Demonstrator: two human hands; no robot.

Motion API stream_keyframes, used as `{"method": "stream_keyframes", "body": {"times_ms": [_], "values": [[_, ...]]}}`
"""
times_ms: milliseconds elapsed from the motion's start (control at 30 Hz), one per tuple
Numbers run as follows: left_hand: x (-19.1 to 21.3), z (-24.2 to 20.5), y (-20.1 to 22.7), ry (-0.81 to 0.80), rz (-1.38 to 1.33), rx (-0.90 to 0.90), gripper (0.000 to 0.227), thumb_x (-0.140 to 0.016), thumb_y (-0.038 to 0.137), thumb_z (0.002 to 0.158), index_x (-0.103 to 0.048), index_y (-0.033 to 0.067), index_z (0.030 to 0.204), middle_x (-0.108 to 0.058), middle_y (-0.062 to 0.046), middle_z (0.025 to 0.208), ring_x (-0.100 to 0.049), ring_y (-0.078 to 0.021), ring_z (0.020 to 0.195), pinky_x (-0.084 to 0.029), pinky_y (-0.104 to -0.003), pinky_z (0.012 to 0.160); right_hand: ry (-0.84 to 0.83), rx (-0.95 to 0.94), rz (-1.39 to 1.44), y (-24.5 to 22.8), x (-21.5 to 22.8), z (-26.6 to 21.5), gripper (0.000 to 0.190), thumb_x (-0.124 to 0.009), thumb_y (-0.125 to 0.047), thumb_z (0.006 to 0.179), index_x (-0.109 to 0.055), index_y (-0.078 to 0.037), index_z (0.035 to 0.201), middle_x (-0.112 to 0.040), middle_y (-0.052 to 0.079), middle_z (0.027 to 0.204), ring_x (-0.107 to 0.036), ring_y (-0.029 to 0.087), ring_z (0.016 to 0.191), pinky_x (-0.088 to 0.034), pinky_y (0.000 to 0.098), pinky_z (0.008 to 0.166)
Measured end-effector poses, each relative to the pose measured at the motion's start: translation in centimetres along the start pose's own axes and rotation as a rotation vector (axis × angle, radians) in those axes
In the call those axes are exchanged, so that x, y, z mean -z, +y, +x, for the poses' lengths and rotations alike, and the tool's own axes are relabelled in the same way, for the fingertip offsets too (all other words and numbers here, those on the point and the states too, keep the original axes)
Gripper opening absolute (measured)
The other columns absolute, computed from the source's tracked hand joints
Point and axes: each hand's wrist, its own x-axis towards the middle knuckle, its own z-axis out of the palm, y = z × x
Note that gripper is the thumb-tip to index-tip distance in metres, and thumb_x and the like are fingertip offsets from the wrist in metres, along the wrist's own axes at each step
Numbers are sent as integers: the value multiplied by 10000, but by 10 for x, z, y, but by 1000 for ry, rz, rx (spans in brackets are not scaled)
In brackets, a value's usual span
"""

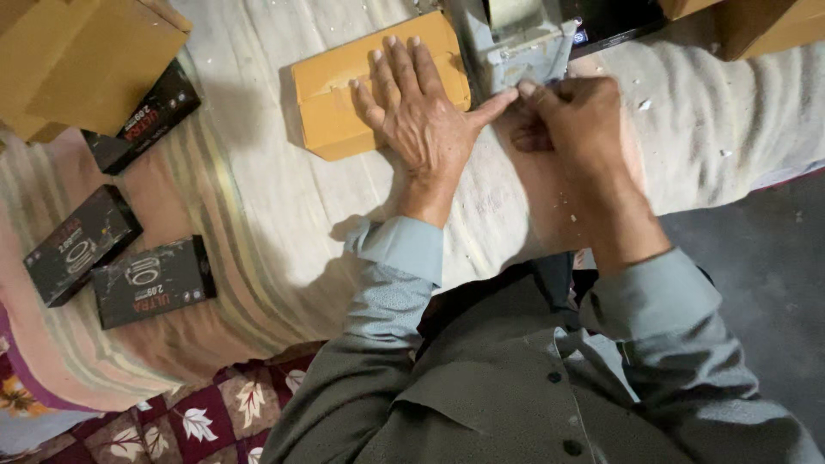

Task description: The person unpacks a smartwatch from its retail box, places it into a brown shipping box, and seals the box with packing tape. The process is repeated for multiple units, with the person handling the watch, strap, and charger before taping each box shut.

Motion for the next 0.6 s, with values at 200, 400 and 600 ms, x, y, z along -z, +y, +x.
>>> {"method": "stream_keyframes", "body": {"times_ms": [200, 400, 600], "values": [[-17, -7, -4, -9, -29, 5, 1277, -597, 957, 627, -554, -65, 1392, -465, -294, 1511, -347, -426, 1465, -82, -646, 1203, -26, 35, -73, 3, 14, -25, 326, -737, -183, 1032, -683, 92, 866, -676, 128, 727, -646, 164, 575, -532, 300, 537], [-38, -8, -11, 43, -199, 18, 1228, -656, 877, 625, -521, -71, 1395, -424, -293, 1515, -317, -449, 1469, -83, -629, 1226, -351, 264, 53, -29, 24, -50, 263, -674, -202, 1102, -635, 25, 977, -660, 93, 828, -687, 163, 699, -602, 322, 636], [9, -35, -34, 44, -169, 30, 812, -719, 526, 898, -517, 43, 1519, -461, -199, 1547, -352, -349, 1513, -180, -495, 1287, -632, 417, -463, -80, -52, 7, 315, -594, -243, 1120, -634, 37, 982, -655, 83, 778, -670, 155, 682, -558, 304, 614]]}}
